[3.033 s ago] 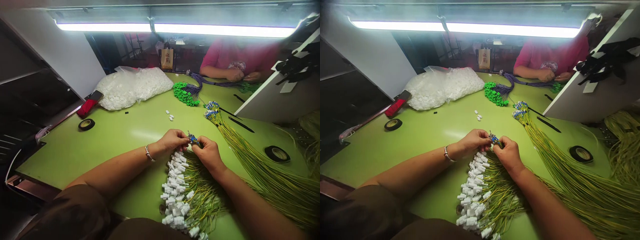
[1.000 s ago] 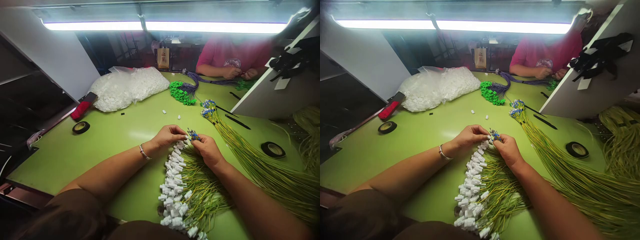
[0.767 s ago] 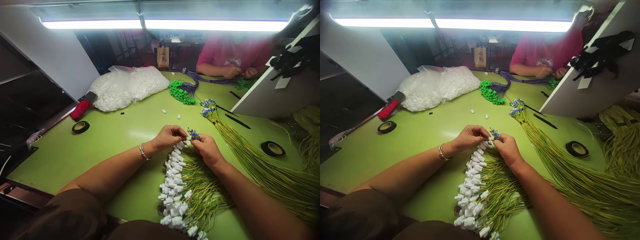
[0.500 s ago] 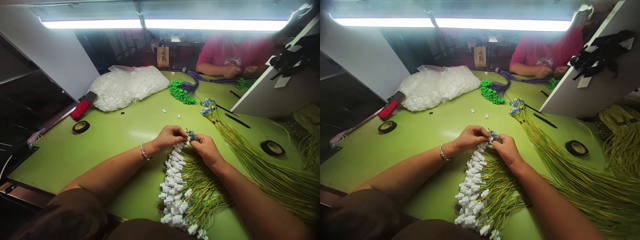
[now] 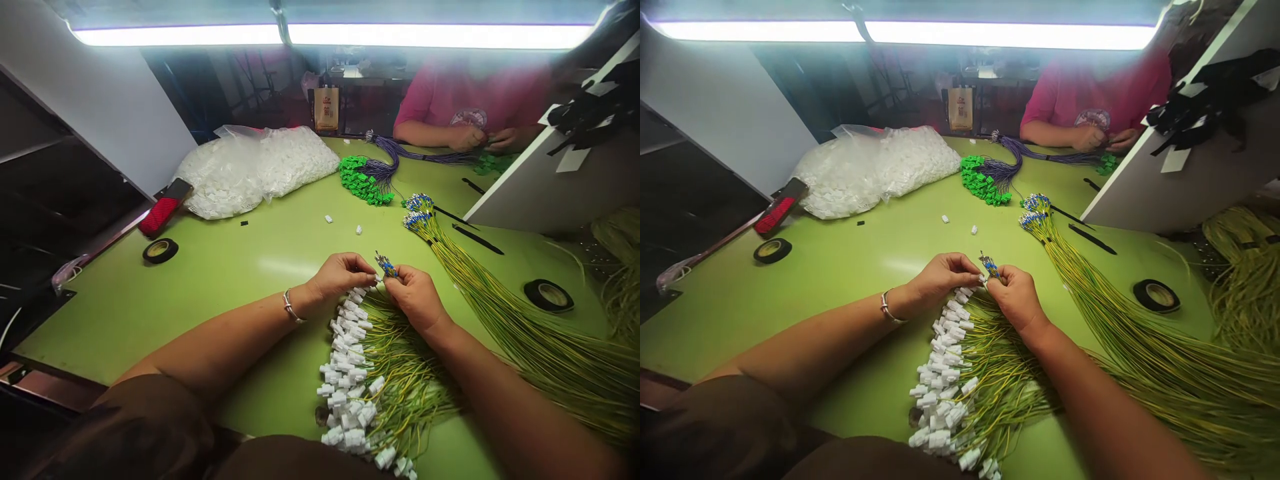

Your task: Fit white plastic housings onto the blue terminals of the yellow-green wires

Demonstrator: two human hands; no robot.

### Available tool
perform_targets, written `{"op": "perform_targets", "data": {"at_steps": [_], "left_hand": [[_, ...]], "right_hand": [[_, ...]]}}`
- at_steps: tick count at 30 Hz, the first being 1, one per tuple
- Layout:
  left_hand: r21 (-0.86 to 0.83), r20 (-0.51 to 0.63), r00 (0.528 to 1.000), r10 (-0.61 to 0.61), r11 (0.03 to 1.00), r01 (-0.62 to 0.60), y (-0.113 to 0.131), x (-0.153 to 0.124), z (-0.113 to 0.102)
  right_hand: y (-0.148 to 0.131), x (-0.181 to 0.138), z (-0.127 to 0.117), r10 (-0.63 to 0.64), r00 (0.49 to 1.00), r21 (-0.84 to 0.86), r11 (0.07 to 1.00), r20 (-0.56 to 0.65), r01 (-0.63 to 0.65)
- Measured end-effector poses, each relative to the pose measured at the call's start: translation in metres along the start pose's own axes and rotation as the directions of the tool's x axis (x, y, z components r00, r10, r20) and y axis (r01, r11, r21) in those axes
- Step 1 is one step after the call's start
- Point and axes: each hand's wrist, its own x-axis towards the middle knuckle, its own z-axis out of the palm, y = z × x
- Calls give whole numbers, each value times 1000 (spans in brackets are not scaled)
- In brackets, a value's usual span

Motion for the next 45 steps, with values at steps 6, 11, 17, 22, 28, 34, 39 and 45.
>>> {"op": "perform_targets", "data": {"at_steps": [6, 11, 17, 22, 28, 34, 39, 45], "left_hand": [[-137, -62, 998, -19, 991, 11, -6, 1, 4], [151, 26, 999, -25, 988, 21, 8, 4, -6], [569, 12, 997, 82, 819, -75, 33, 33, -39], [832, -175, 910, 375, 551, -66, 27, 86, -53], [971, 1, 913, 407, 218, -98, 13, 105, -33], [919, 12, 904, 428, 351, -178, 16, 86, -26], [608, -56, 930, 364, 751, -257, 17, 46, -19], [197, -72, 980, 186, 966, -169, 16, 15, -9]], "right_hand": [[1, 0, 3, -16, 1000, 3, 1000, 0, 16], [2, 8, -3, 41, 988, 200, 980, -147, -11], [-1, 11, -2, 91, 986, 284, 958, -142, -48], [2, 11, 1, 4, 980, 189, 981, -201, 35], [6, 12, -1, -33, 979, 142, 988, -199, 62], [7, 14, -1, -44, 977, 139, 987, -208, 74], [6, 15, -3, -93, 963, 73, 991, -254, 115], [1, 7, -1, -162, 961, -86, 986, -226, 145]]}}
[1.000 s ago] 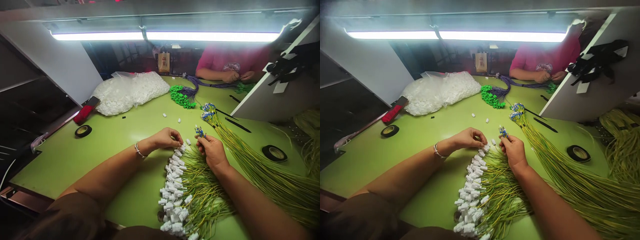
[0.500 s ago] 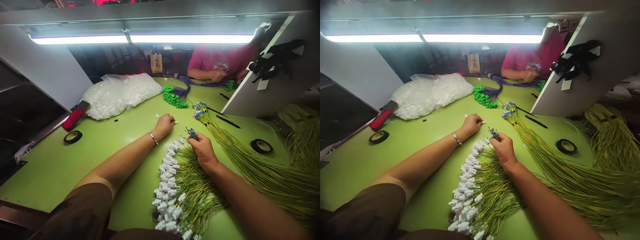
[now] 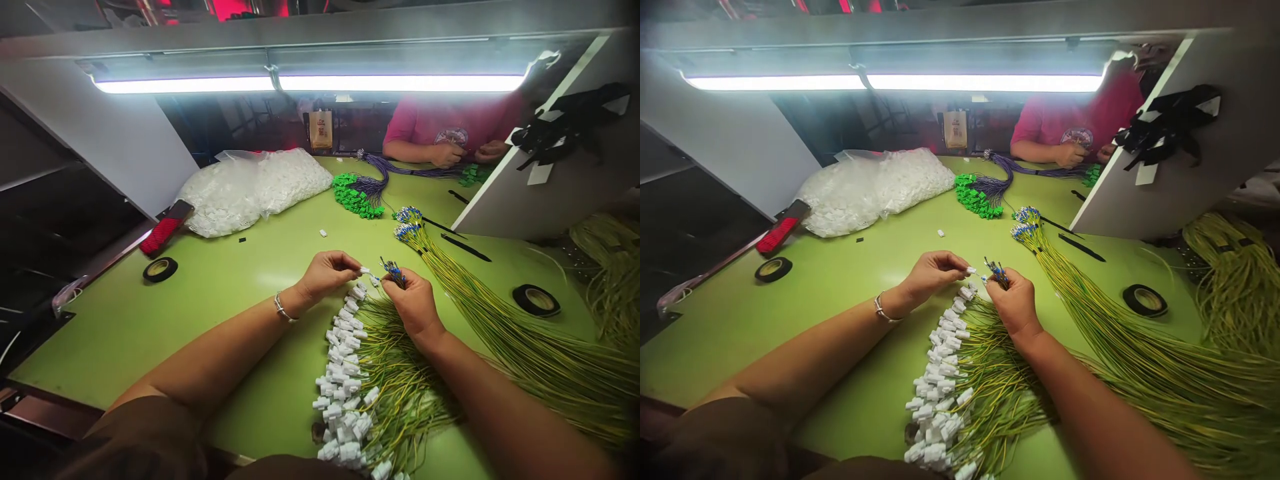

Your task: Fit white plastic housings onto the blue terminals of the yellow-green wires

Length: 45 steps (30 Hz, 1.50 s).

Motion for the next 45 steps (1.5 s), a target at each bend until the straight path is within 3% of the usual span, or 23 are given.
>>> {"op": "perform_targets", "data": {"at_steps": [21, 29, 35, 39, 45], "left_hand": [[-44, 129, 992, -8, 999, 14, 3, -2, -6], [-71, 82, 994, -71, 994, 77, 1, 0, -10], [-54, 145, 987, -64, 996, 73, 5, -3, -5], [3, 77, 996, -52, 999, 52, 6, -6, 1], [-224, -9, 966, -258, 942, 249, 2, -12, 9]], "right_hand": [[-6, -5, -2, -74, 995, -149, 985, 61, 82], [-6, -6, -2, -91, 994, -179, 979, 57, 100], [-3, -7, -1, -101, 992, -193, 975, 75, 114], [-2, -8, -1, -120, 988, -160, 978, 95, 134], [-7, -9, 0, -111, 989, -139, 983, 98, 124]]}}
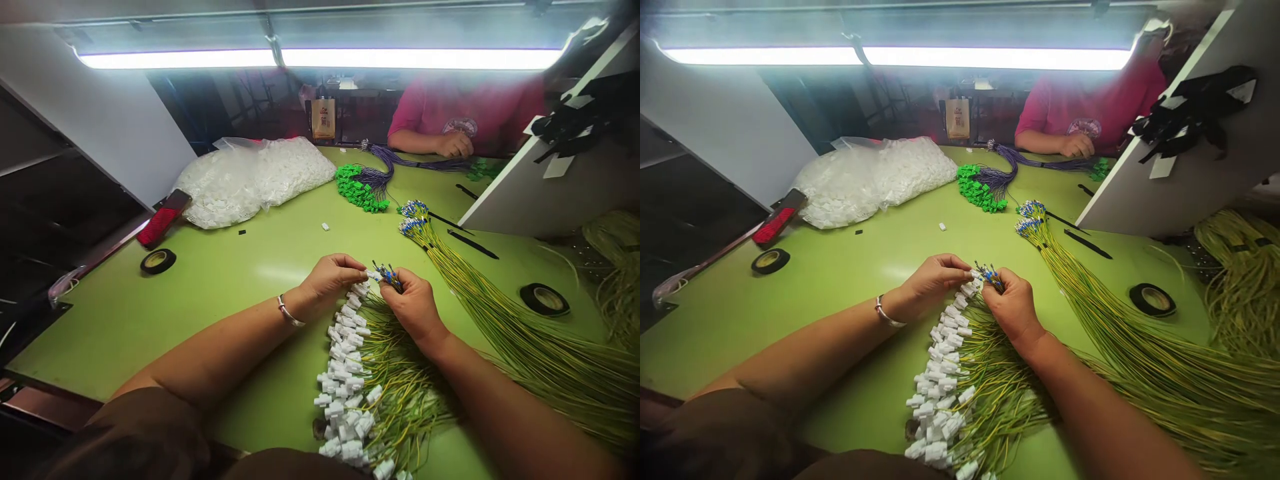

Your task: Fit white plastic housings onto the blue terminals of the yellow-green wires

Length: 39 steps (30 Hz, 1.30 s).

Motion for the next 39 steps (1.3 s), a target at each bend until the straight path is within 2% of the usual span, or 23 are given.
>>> {"op": "perform_targets", "data": {"at_steps": [3, 5, 11, 18, 22, 25, 27, 29, 30, 31, 32, 33, 35, 37, 39], "left_hand": [[-99, -6, 999, -32, 995, 31, -1, -2, 2], [-100, 14, 1000, -21, 995, 23, 0, -2, 3], [128, 66, 990, 126, 983, -133, 2, -4, 3], [178, 60, 988, 142, 973, -150, -4, -1, 4], [326, 177, 981, 77, 936, -132, 5, 5, -6], [553, 341, 938, -59, 820, -150, 19, 10, -20], [681, 379, 921, -89, 700, -213, 28, 17, -33], [788, 271, 961, 58, 560, -256, 35, 31, -48], [838, 167, 965, 200, 487, -246, 38, 41, -56], [886, 80, 935, 346, 405, -225, 41, 52, -65], [924, 53, 898, 437, 320, -211, 43, 64, -74], [944, 71, 878, 474, 252, -213, 45, 75, -82], [953, 168, 886, 432, 158, -257, 48, 93, -95], [951, 223, 900, 374, 119, -285, 47, 104, -101], [955, 209, 893, 399, 114, -274, 43, 105, -101]], "right_hand": [[-2, 1, -1, 19, 1000, 10, 1000, -1, -19], [-1, 1, -1, 24, 1000, 18, 1000, 6, -24], [3, 0, 0, -12, 999, -12, 1000, 34, 12], [3, 0, 1, -34, 996, -67, 997, 78, 39], [2, 6, -4, 17, 999, 0, 1000, 29, -17], [6, 11, -7, 96, 995, 81, 992, -28, -93], [10, 13, -6, 179, 984, 182, 968, -3, -175], [14, 13, -4, 235, 970, 270, 932, 62, -243], [15, 12, -2, 242, 966, 294, 920, 90, -258], [15, 12, -1, 242, 965, 307, 915, 104, -263], [15, 11, 1, 242, 965, 318, 911, 103, -263], [15, 11, 1, 247, 964, 330, 906, 95, -264], [14, 10, 2, 260, 961, 348, 896, 96, -277], [11, 10, 0, 257, 960, 326, 903, 109, -279], [9, 10, -2, 218, 972, 265, 935, 91, -235]]}}
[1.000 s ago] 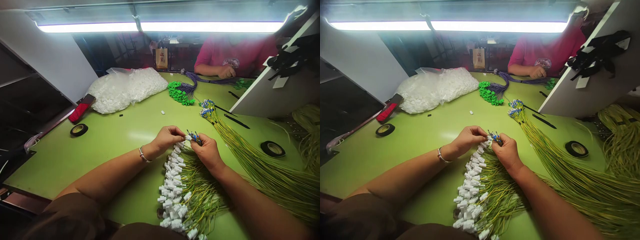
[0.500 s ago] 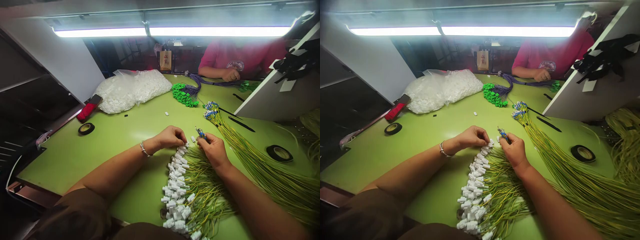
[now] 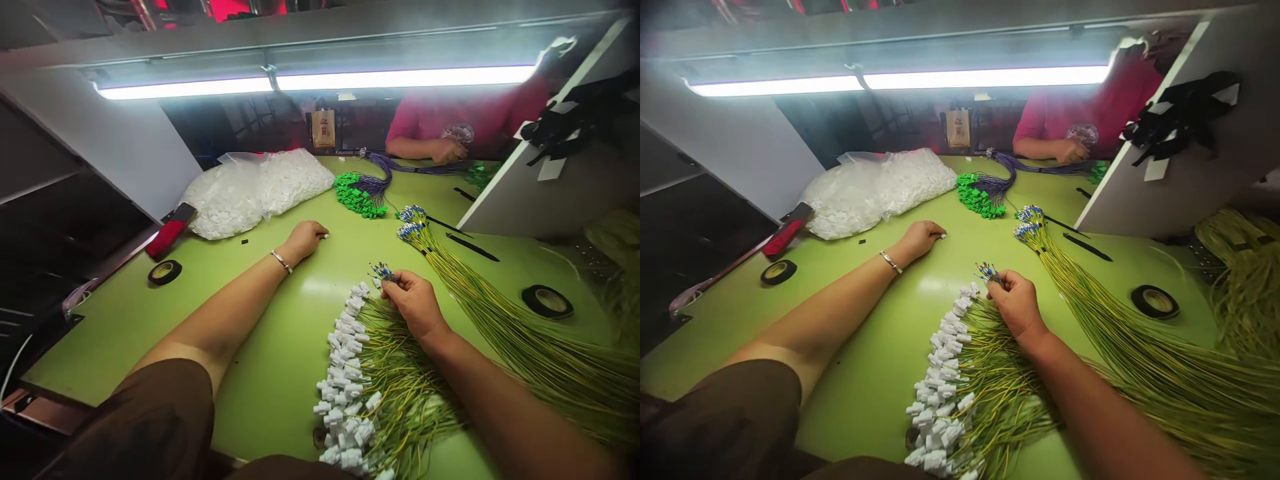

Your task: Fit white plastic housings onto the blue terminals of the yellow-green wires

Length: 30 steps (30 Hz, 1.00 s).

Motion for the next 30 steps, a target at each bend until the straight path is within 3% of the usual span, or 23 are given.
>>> {"op": "perform_targets", "data": {"at_steps": [3, 7, 9, 11, 13, 15, 17, 19, 22, 30], "left_hand": [[18, -112, 993, -20, 1000, 22, 6, -8, 8], [10, -123, 992, -15, 1000, 16, 22, -19, 15], [-61, -120, 992, -41, 998, 34, 34, -24, 18], [-234, -107, 987, -118, 968, 90, 48, -31, 22], [-528, 5, 972, -236, 825, 203, 64, -41, 25], [-782, 230, 932, -280, 517, 348, 81, -53, 27], [-873, 376, 898, -229, 237, 426, 93, -65, 28], [-889, 431, 886, -171, 88, 450, 101, -73, 28], [-888, 453, 885, -105, 32, 458, 103, -77, 26], [-863, 499, 863, -79, 42, 503, 108, -79, 19]], "right_hand": [[-4, -1, 0, -110, 992, -117, 988, -63, 102], [-6, -2, 1, -142, 987, -169, 977, -71, 129], [-6, -3, 2, -140, 986, -185, 975, -86, 122], [-6, -4, 1, -162, 980, -210, 968, -115, 136], [-6, -5, 0, -204, 970, -255, 953, -135, 164], [-6, -6, -1, -249, 958, -317, 928, -141, 195], [-7, -7, -2, -288, 947, -374, 902, -144, 218], [-6, -7, -2, -314, 937, -412, 882, -152, 229], [-5, -7, -2, -334, 930, -438, 867, -153, 239], [-4, -7, -1, -356, 926, -474, 842, -126, 259]]}}
